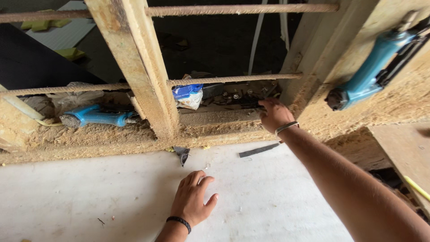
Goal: The person gathers screws from a shelf and a box, then walks to a gray upholstered seat with metal brackets. They place screws into the bracket holes and prepare to fasten them, handling the seat and hardware throughout.
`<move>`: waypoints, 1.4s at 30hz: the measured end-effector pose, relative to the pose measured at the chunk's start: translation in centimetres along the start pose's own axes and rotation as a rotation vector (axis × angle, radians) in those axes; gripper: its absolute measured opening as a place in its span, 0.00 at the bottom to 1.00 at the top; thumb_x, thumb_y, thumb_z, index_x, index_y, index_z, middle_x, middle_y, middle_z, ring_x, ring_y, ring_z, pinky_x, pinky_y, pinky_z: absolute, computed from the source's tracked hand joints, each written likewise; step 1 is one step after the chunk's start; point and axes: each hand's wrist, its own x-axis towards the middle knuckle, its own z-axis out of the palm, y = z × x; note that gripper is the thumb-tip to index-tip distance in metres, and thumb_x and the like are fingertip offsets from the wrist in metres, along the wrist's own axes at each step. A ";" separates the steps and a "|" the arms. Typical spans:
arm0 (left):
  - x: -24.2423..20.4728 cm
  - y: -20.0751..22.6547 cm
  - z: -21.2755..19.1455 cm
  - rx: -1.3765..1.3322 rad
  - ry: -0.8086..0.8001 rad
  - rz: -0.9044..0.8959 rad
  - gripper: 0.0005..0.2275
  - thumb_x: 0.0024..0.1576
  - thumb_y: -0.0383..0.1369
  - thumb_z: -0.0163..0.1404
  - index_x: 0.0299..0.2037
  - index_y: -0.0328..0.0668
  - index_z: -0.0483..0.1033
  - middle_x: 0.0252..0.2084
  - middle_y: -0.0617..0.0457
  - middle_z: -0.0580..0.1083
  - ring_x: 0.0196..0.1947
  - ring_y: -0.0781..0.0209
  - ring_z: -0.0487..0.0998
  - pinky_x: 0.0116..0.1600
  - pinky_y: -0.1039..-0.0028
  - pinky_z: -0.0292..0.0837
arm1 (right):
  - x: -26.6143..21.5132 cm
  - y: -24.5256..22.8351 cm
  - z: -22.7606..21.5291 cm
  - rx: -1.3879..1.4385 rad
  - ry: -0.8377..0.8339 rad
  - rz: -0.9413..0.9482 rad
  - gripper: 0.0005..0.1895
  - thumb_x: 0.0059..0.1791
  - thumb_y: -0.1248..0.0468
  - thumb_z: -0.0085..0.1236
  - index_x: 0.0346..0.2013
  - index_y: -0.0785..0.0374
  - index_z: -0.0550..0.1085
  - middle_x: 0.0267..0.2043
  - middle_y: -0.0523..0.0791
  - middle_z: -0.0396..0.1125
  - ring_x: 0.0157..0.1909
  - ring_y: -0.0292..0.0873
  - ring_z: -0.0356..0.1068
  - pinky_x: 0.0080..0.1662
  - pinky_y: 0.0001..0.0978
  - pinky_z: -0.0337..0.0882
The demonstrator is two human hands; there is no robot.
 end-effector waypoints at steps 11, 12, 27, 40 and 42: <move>-0.4 -0.2 0.1 -0.038 0.107 0.040 0.18 0.50 0.39 0.57 0.49 0.45 0.75 0.54 0.47 0.70 0.60 0.48 0.67 0.65 0.56 0.58 | 5.9 -2.2 0.3 -0.350 -0.271 0.033 0.27 0.52 0.60 0.52 0.67 0.48 0.68 0.64 0.50 0.68 0.62 0.52 0.70 0.62 0.43 0.70; -0.4 -0.2 0.2 -0.043 0.117 0.044 0.17 0.50 0.39 0.57 0.49 0.45 0.75 0.54 0.47 0.70 0.60 0.48 0.67 0.65 0.56 0.58 | 6.1 -2.1 0.2 -0.340 -0.275 0.034 0.24 0.52 0.61 0.53 0.65 0.48 0.70 0.63 0.49 0.69 0.61 0.52 0.70 0.61 0.43 0.71; -0.3 -0.8 0.8 -0.020 0.133 0.061 0.16 0.52 0.38 0.54 0.49 0.43 0.76 0.55 0.46 0.71 0.61 0.47 0.68 0.66 0.57 0.58 | -0.8 0.3 -0.8 0.699 -0.187 0.206 0.11 0.52 0.62 0.60 0.47 0.62 0.80 0.43 0.51 0.78 0.39 0.44 0.79 0.43 0.32 0.82; 0.3 -1.9 2.2 0.058 0.103 0.034 0.17 0.51 0.38 0.55 0.49 0.45 0.77 0.54 0.49 0.72 0.59 0.50 0.70 0.68 0.55 0.58 | -16.2 -1.8 3.4 0.512 -0.672 0.047 0.15 0.52 0.58 0.54 0.51 0.53 0.78 0.45 0.42 0.80 0.42 0.35 0.80 0.43 0.32 0.81; 0.3 -1.9 2.3 0.063 0.105 0.040 0.16 0.52 0.39 0.55 0.49 0.45 0.77 0.55 0.49 0.71 0.59 0.50 0.70 0.67 0.54 0.59 | -15.9 -0.9 3.1 0.505 -0.633 0.058 0.15 0.52 0.58 0.53 0.52 0.54 0.78 0.46 0.41 0.80 0.43 0.35 0.80 0.43 0.32 0.82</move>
